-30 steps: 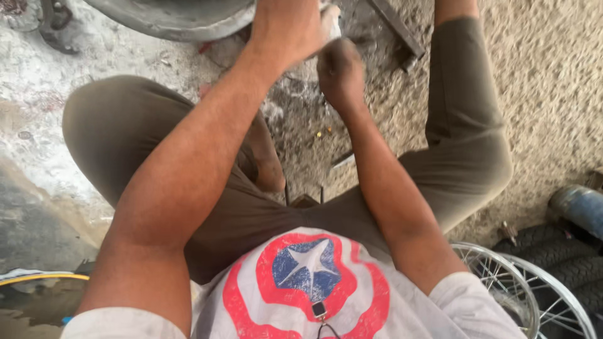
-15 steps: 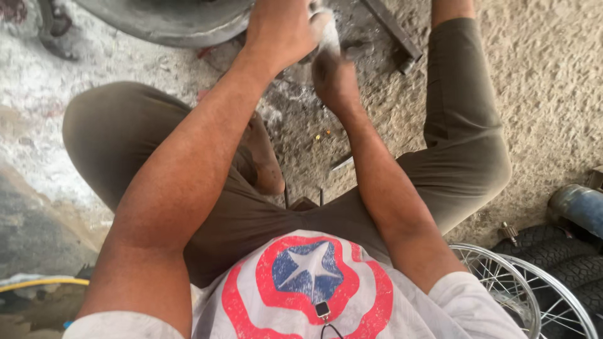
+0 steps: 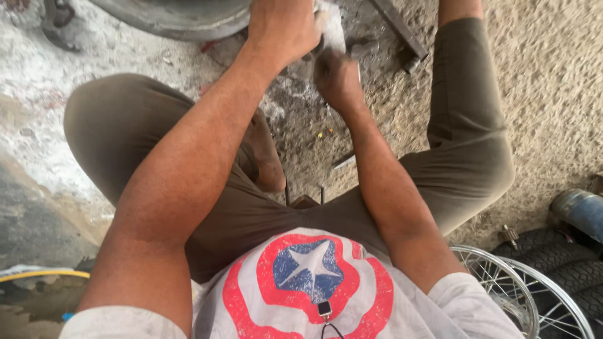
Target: The person sits on the floor and repeatedly hammers a metal rod inserted into a cylindrical metal part. They occasionally adjust the rod and reposition the part while continuing to strike it with a hammer.
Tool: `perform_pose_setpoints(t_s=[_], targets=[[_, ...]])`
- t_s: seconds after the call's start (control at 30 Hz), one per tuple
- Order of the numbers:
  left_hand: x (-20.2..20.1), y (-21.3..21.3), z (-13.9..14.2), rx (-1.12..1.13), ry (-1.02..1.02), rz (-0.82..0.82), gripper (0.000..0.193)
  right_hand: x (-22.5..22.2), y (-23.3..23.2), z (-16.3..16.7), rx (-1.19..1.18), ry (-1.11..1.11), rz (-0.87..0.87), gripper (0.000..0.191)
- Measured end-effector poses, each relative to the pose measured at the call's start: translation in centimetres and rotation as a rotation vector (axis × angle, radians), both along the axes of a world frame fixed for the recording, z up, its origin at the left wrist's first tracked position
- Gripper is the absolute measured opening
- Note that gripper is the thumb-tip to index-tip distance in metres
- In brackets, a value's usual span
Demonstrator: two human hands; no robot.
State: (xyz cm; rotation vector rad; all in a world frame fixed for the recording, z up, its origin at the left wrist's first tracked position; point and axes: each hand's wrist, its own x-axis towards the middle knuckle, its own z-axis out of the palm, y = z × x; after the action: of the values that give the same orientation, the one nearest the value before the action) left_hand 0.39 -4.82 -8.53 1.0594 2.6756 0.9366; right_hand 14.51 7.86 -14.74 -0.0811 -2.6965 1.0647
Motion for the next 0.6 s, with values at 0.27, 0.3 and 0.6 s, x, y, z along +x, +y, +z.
perform_pose_setpoints(t_s=[0.27, 0.3, 0.6], targets=[[-0.1, -0.7, -0.4, -0.079, -0.067, -0.033, 0.016, -0.4, 0.7, 0.3, -0.006, -0.238, 0.009, 0.016], [-0.2, -0.7, -0.4, -0.103, -0.069, -0.061, 0.013, -0.5, 0.9, 0.7, 0.003, -0.162, 0.006, 0.016], [0.6, -1.0, 0.7, -0.221, -0.079, -0.273, 0.022, 0.5, 1.7, 7.0, -0.275, 0.038, -0.079, 0.009]])
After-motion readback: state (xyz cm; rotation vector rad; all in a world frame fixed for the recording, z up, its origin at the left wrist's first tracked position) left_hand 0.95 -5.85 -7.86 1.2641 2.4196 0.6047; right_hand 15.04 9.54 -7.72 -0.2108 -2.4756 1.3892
